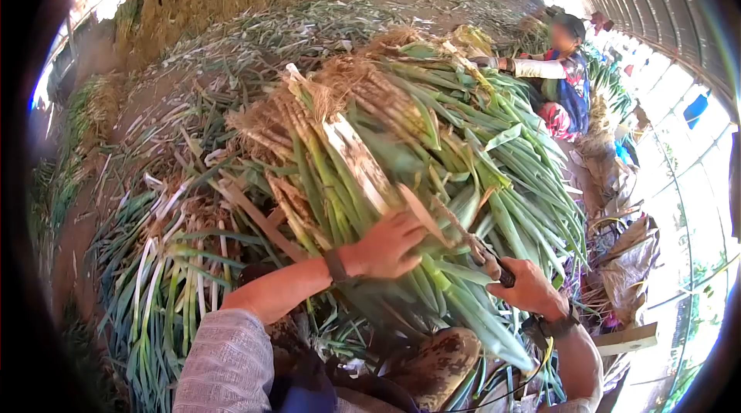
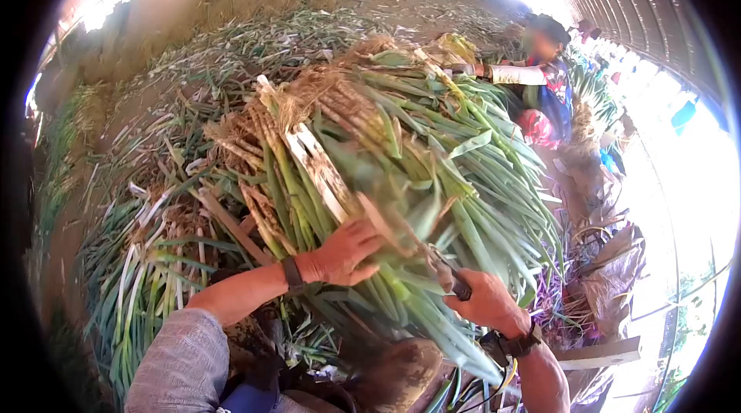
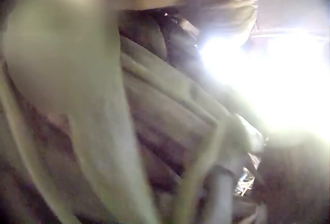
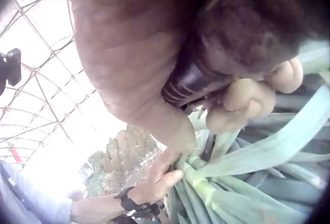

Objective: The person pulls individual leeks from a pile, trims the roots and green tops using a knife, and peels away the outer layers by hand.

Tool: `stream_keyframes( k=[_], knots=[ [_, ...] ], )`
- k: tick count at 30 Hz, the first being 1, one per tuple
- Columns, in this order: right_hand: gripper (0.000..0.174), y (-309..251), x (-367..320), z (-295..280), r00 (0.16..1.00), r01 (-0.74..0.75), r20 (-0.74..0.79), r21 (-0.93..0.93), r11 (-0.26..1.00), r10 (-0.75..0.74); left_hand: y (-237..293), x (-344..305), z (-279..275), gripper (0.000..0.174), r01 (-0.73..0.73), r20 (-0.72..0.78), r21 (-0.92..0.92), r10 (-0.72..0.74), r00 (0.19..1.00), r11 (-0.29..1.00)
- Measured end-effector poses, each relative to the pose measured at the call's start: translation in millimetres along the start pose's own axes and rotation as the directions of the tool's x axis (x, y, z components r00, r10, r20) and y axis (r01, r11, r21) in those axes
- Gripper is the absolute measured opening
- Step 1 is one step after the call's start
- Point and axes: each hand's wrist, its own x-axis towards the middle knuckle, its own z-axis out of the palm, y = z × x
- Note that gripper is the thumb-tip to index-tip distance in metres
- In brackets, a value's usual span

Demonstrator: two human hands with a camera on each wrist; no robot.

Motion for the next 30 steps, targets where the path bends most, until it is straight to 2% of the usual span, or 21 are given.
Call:
stream_keyframes(
  k=[1, 3, 4, 5, 7, 8, 9, 10, 11, 13, 14, 17, 18, 19, 21, 23, 25, 26, 27, 29, 30],
  knots=[
    [0.032, 1, -1, 6, 1.000, 0.003, 0.007, -0.003, 1.000, -0.003, 3, -6, -3, 0.047, 0.007, -0.003, 0.000, -0.007, 1.000, 1.000],
    [0.031, 3, -9, 19, 0.999, 0.035, -0.026, -0.114, 0.993, -0.038, 12, -21, -5, 0.059, 0.052, 0.119, -0.030, -0.048, 0.992, 0.998],
    [0.030, -2, -13, 21, 1.000, 0.005, -0.018, -0.127, 0.992, -0.008, 14, -23, -10, 0.053, 0.027, 0.008, 0.038, -0.027, 1.000, 0.999],
    [0.030, -6, -17, 26, 1.000, 0.001, -0.011, -0.129, 0.992, -0.003, 11, -32, -11, 0.053, 0.031, 0.008, 0.030, -0.031, 0.999, 0.999],
    [0.030, -10, -22, 34, 0.998, -0.007, -0.064, -0.235, 0.972, -0.008, -3, -57, -13, 0.043, 0.284, -0.317, 0.055, -0.252, 0.914, 0.957],
    [0.030, -8, -22, 38, 0.996, 0.023, -0.082, -0.251, 0.968, -0.045, -5, -65, -17, 0.043, 0.281, -0.321, 0.052, -0.250, 0.914, 0.958],
    [0.030, -6, -20, 43, 0.996, 0.023, -0.082, -0.256, 0.966, -0.045, -6, -73, -21, 0.036, 0.456, -0.301, -0.251, -0.516, 0.802, 0.854],
    [0.030, -6, -15, 48, 0.996, 0.041, -0.069, -0.283, 0.958, -0.063, -6, -79, -23, 0.029, 0.567, -0.199, -0.521, -0.737, 0.646, 0.638],
    [0.030, -9, -10, 52, 0.995, 0.063, -0.055, -0.311, 0.948, -0.084, -7, -83, -21, 0.029, 0.566, -0.208, -0.521, -0.738, 0.642, 0.639],
    [0.029, -21, 8, 57, 0.994, 0.083, -0.044, -0.306, 0.948, -0.101, -13, -87, -16, 0.025, 0.397, -0.197, -0.743, -0.744, 0.639, 0.538],
    [0.029, -26, 21, 61, 0.988, 0.112, -0.062, -0.327, 0.938, -0.140, -13, -88, -16, 0.025, 0.395, -0.206, -0.741, -0.744, 0.636, 0.543],
    [0.030, -36, 65, 70, 0.958, 0.204, -0.109, -0.386, 0.900, -0.264, -14, -84, -14, 0.035, 0.660, 0.221, -0.699, -0.794, 0.566, 0.275],
    [0.030, -42, 79, 71, 0.933, 0.254, -0.133, -0.411, 0.875, -0.333, -13, -83, -10, 0.039, 0.606, 0.155, -0.720, -0.772, 0.616, 0.339],
    [0.030, -56, 90, 67, 0.928, 0.267, -0.134, -0.414, 0.871, -0.348, -14, -80, -9, 0.039, 0.604, 0.141, -0.718, -0.777, 0.613, 0.346],
    [0.030, -80, 109, 57, 0.958, 0.151, -0.187, -0.314, 0.937, -0.217, -13, -75, -6, 0.038, 0.459, 0.107, -0.858, -0.793, 0.600, 0.231],
    [0.029, -93, 113, 52, 0.946, 0.181, -0.200, -0.328, 0.927, -0.255, -23, -74, -2, 0.035, 0.427, 0.107, -0.885, -0.814, 0.571, 0.183],
    [0.028, -106, 101, 42, 0.952, 0.306, 0.137, -0.453, 0.837, -0.273, -26, -71, -4, 0.031, 0.376, 0.060, -0.908, -0.828, 0.558, 0.187],
    [0.025, -96, 99, 43, 0.959, 0.267, 0.007, -0.352, 0.897, -0.283, -22, -68, -4, 0.029, 0.301, 0.045, -0.944, -0.853, 0.521, 0.135],
    [0.025, -86, 98, 42, 0.960, 0.264, 0.013, -0.358, 0.895, -0.278, -21, -67, -6, 0.029, 0.295, 0.047, -0.947, -0.853, 0.520, 0.127],
    [0.027, -78, 94, 35, 0.971, 0.151, -0.103, -0.428, 0.891, -0.215, -26, -61, -8, 0.029, 0.298, 0.028, -0.943, -0.857, 0.515, 0.148],
    [0.026, -74, 86, 34, 0.973, 0.196, -0.020, -0.464, 0.864, -0.231, -30, -55, -11, 0.029, 0.294, 0.028, -0.944, -0.852, 0.522, 0.149]
  ],
)
